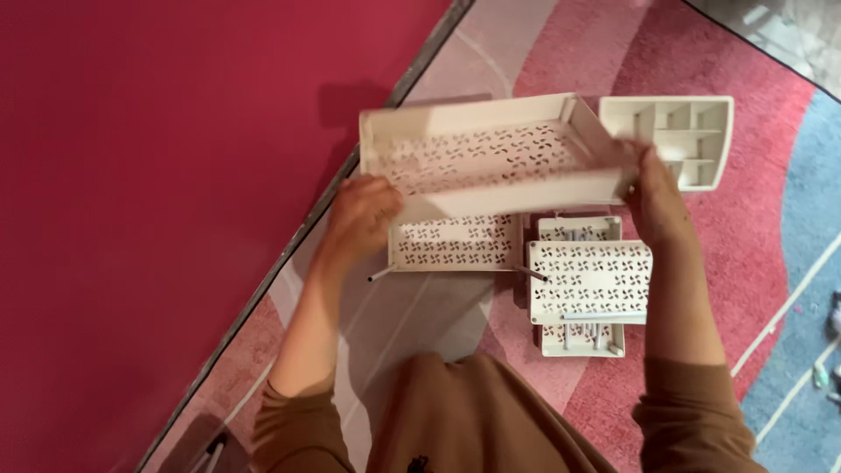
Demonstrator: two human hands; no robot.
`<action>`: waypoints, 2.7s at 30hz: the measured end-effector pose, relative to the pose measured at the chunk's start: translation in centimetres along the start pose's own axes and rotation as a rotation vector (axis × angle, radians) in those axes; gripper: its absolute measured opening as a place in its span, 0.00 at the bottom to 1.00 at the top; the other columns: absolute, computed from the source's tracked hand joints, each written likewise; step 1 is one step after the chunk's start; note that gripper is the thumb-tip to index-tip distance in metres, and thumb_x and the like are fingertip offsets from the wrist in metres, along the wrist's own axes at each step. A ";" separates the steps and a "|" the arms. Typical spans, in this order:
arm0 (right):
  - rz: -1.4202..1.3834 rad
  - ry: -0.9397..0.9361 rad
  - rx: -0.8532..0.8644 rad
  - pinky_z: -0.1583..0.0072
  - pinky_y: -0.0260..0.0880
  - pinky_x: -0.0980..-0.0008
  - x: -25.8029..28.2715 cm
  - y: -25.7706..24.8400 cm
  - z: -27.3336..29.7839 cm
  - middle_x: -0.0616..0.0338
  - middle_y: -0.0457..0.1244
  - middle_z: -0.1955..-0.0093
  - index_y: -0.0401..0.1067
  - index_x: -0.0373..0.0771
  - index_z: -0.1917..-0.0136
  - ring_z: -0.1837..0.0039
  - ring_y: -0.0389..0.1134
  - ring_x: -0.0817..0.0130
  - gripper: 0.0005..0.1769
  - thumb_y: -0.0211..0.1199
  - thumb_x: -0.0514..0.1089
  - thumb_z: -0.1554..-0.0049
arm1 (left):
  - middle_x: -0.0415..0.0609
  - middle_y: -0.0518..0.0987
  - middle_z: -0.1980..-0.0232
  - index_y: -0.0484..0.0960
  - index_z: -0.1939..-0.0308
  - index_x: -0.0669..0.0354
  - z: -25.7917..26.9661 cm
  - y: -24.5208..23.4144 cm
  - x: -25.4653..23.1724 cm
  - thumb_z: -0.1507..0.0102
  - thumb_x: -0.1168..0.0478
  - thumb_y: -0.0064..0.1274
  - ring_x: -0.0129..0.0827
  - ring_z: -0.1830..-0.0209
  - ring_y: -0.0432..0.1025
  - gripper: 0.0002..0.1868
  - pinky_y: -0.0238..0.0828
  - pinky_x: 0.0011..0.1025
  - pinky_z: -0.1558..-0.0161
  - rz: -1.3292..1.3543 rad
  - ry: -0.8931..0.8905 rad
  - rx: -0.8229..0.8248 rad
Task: The person assembles a white plastic storage unit by inserting rods into perforated panels and connecting them together on the floor.
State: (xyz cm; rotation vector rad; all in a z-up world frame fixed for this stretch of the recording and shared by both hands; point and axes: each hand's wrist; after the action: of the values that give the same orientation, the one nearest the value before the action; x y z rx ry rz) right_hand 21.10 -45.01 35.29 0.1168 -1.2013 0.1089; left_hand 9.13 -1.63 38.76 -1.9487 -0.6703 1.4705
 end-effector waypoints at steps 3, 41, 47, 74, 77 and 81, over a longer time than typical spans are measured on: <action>0.279 0.201 -0.055 0.47 0.63 0.64 -2.2 1.4 1.3 0.45 0.64 0.36 0.65 0.37 0.29 0.43 0.63 0.60 0.19 0.53 0.47 0.29 | 0.46 0.77 0.64 0.80 0.69 0.60 3.5 0.1 -2.1 0.41 0.64 0.57 0.41 0.56 0.72 0.04 0.67 0.43 0.51 -0.126 0.135 -0.109; 0.172 -0.086 -0.196 0.43 0.67 0.74 -16.1 3.7 12.2 0.50 0.61 0.34 0.57 0.40 0.25 0.40 0.64 0.70 0.38 0.45 0.23 0.48 | 0.51 0.81 0.47 0.73 0.34 0.62 10.5 13.6 12.8 0.37 0.60 0.57 0.33 0.53 0.77 0.27 0.75 0.30 0.52 0.626 -0.580 -0.239; 0.171 -0.092 -0.205 0.44 0.67 0.73 -16.3 4.0 11.9 0.50 0.60 0.34 0.58 0.40 0.26 0.41 0.64 0.70 0.38 0.45 0.23 0.49 | 0.64 0.68 0.34 0.75 0.35 0.60 6.7 9.3 10.9 0.45 0.62 0.65 0.57 0.32 0.61 0.33 0.59 0.54 0.34 -0.211 -0.153 -0.290; 0.123 -0.065 -0.238 0.47 0.67 0.75 -16.7 5.1 12.5 0.51 0.61 0.34 0.58 0.40 0.27 0.44 0.64 0.72 0.35 0.45 0.24 0.47 | 0.50 0.78 0.49 0.78 0.68 0.64 6.3 2.5 20.3 0.35 0.66 0.58 0.42 0.48 0.72 0.08 0.69 0.39 0.44 0.130 -0.466 -0.771; 0.092 -0.058 -0.238 0.47 0.67 0.75 -17.0 4.7 12.5 0.51 0.61 0.36 0.58 0.41 0.27 0.44 0.64 0.73 0.34 0.46 0.23 0.45 | 0.50 0.75 0.40 0.74 0.46 0.61 9.0 4.5 22.3 0.37 0.68 0.54 0.41 0.41 0.72 0.16 0.70 0.38 0.40 0.203 -0.551 -0.738; -0.021 -0.071 -0.221 0.44 0.69 0.73 -17.2 4.3 13.1 0.52 0.61 0.35 0.58 0.41 0.26 0.42 0.64 0.71 0.33 0.46 0.23 0.43 | 0.50 0.69 0.29 0.64 0.28 0.58 9.9 11.7 22.6 0.33 0.59 0.53 0.38 0.37 0.71 0.30 0.74 0.36 0.44 0.606 -0.492 -0.293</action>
State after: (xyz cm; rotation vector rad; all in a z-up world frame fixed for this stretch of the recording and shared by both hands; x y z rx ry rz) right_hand 2.27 -43.10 24.01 -0.0605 -1.2750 -0.0473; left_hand 5.86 7.78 13.36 -2.1338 -0.5377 2.3888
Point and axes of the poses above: each hand's wrist, its own z-axis away from the middle knuckle, its own y-axis out of the palm, x = y × z
